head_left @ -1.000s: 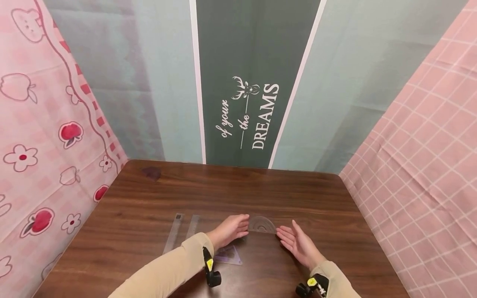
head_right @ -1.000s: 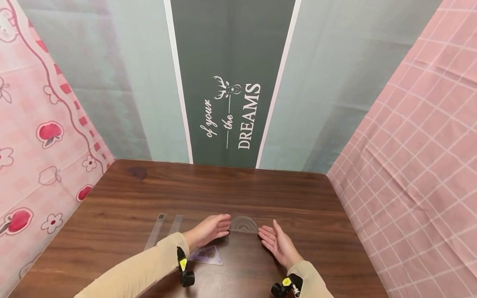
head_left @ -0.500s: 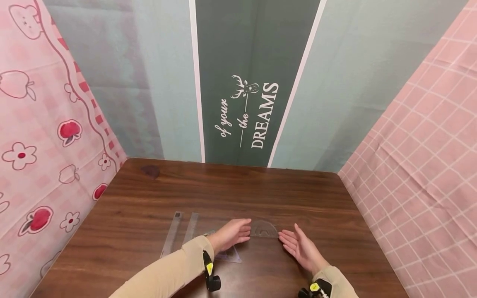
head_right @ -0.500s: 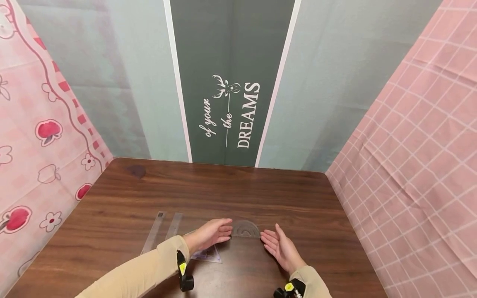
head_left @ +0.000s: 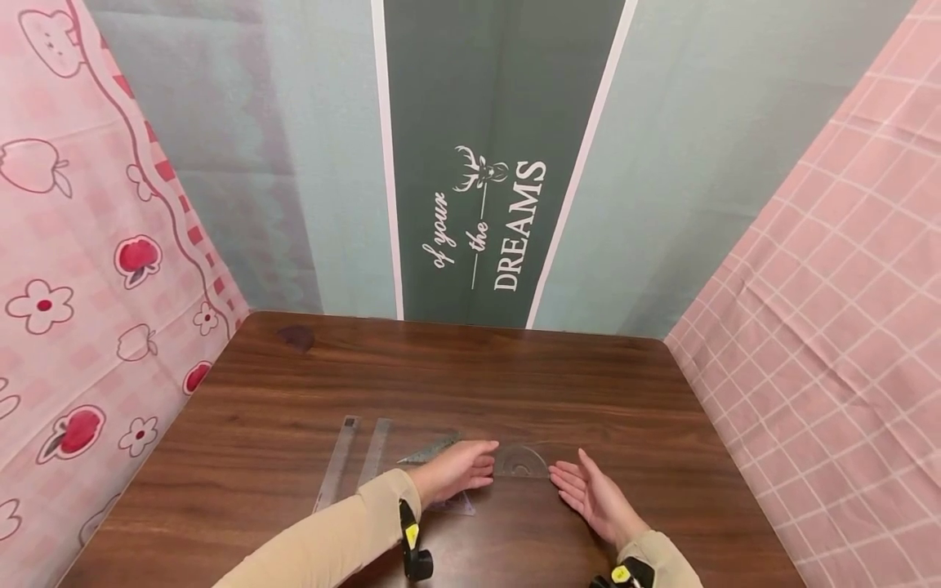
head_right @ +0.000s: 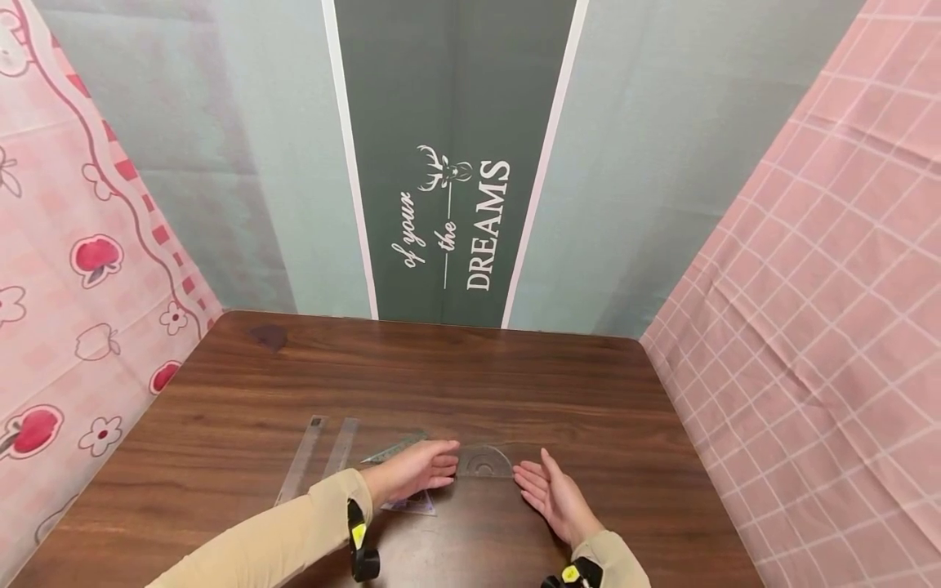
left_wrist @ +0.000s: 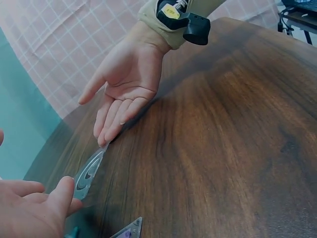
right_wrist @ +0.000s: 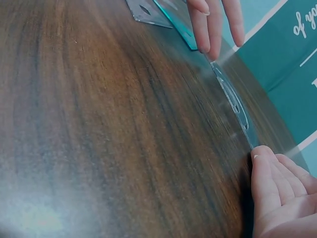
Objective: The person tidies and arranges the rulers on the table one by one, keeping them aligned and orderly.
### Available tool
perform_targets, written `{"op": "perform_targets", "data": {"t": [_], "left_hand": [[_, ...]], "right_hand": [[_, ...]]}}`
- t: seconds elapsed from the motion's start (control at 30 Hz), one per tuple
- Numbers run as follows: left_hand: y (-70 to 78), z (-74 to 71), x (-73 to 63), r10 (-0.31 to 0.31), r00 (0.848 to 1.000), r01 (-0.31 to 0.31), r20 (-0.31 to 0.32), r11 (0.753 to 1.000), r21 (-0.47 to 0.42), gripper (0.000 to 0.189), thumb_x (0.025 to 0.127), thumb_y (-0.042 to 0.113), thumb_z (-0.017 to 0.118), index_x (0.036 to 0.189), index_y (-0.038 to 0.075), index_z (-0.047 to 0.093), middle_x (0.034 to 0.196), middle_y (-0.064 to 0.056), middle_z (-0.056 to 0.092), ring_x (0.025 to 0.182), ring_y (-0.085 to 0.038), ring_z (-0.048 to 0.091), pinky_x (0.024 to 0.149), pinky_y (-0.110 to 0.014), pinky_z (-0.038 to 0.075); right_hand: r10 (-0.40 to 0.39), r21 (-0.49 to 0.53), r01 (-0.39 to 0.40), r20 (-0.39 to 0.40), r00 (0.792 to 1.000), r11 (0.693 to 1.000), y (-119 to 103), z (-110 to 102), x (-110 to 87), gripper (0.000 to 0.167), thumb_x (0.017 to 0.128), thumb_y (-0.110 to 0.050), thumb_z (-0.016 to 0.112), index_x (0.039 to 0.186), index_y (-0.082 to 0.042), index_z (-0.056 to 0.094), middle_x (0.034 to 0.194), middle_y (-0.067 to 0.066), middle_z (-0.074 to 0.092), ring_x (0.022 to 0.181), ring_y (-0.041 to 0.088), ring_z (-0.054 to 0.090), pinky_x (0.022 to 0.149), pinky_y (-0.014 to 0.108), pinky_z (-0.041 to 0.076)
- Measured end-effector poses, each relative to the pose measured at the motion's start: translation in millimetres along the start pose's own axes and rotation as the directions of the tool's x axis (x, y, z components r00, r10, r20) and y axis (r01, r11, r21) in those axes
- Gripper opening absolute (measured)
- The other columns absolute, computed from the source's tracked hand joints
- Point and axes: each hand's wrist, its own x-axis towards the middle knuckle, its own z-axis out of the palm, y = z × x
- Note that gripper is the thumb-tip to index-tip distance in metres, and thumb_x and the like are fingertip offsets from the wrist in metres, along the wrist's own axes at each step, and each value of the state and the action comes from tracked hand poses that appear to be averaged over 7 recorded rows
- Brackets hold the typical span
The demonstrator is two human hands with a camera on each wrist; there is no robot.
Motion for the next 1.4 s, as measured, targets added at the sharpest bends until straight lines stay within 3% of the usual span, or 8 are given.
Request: {"op": "perform_targets", "data": {"t": [0.7, 1.03, 1.27, 1.4], "left_hand": [[-4.7, 2.5, -7.1, -0.031, 0.999, 0.032, -0.019, 0.997, 0.068, 0.067, 0.093, 0.026, 0.051, 0.135, -0.020, 0.026, 0.132, -0.047, 0.027, 0.125, -0.053, 0.031, 0.097, -0.052, 0.039], [-2.9, 3.1, -10.7, -0.039, 0.999, 0.040, -0.024, 0.999, 0.036, 0.065, 0.092, 0.024, 0.051, 0.134, -0.020, 0.027, 0.132, -0.047, 0.026, 0.124, -0.054, 0.031, 0.099, -0.053, 0.037], [2.3, -6.7, -13.7, -0.021, 1.000, 0.021, -0.009, 0.999, 0.029, 0.066, 0.093, 0.024, 0.050, 0.135, -0.020, 0.024, 0.133, -0.047, 0.024, 0.123, -0.055, 0.031, 0.099, -0.052, 0.037], [11.0, -20.6, -17.1, 0.000, 1.000, 0.000, -0.001, 1.000, 0.025, 0.068, 0.095, 0.025, 0.047, 0.137, -0.020, 0.019, 0.136, -0.046, 0.021, 0.125, -0.055, 0.029, 0.101, -0.053, 0.034]], "right_hand": [[-0.047, -0.181, 0.037, -0.054, 0.997, 0.983, 6.4, 7.6, -6.1, 0.072, 0.101, -0.042, 0.032, 0.136, 0.021, 0.023, 0.131, 0.024, 0.050, 0.110, 0.015, 0.057, 0.089, 0.027, 0.047], [-0.056, -0.255, 0.040, -0.055, 0.997, 0.966, 3.3, 11.8, -6.4, 0.069, 0.101, -0.039, 0.034, 0.133, 0.022, 0.027, 0.129, 0.027, 0.050, 0.109, 0.016, 0.058, 0.088, 0.030, 0.048], [-0.094, -0.340, 0.041, -0.140, 0.986, 0.939, -1.2, 19.3, -3.7, 0.062, 0.101, -0.034, 0.035, 0.129, 0.022, 0.036, 0.124, 0.030, 0.053, 0.108, 0.025, 0.059, 0.084, 0.033, 0.050], [-0.114, -0.312, 0.046, -0.202, 0.973, 0.949, -5.7, 22.8, 0.7, 0.059, 0.100, -0.033, 0.038, 0.129, 0.019, 0.039, 0.123, 0.028, 0.055, 0.107, 0.025, 0.060, 0.082, 0.031, 0.051]]}}
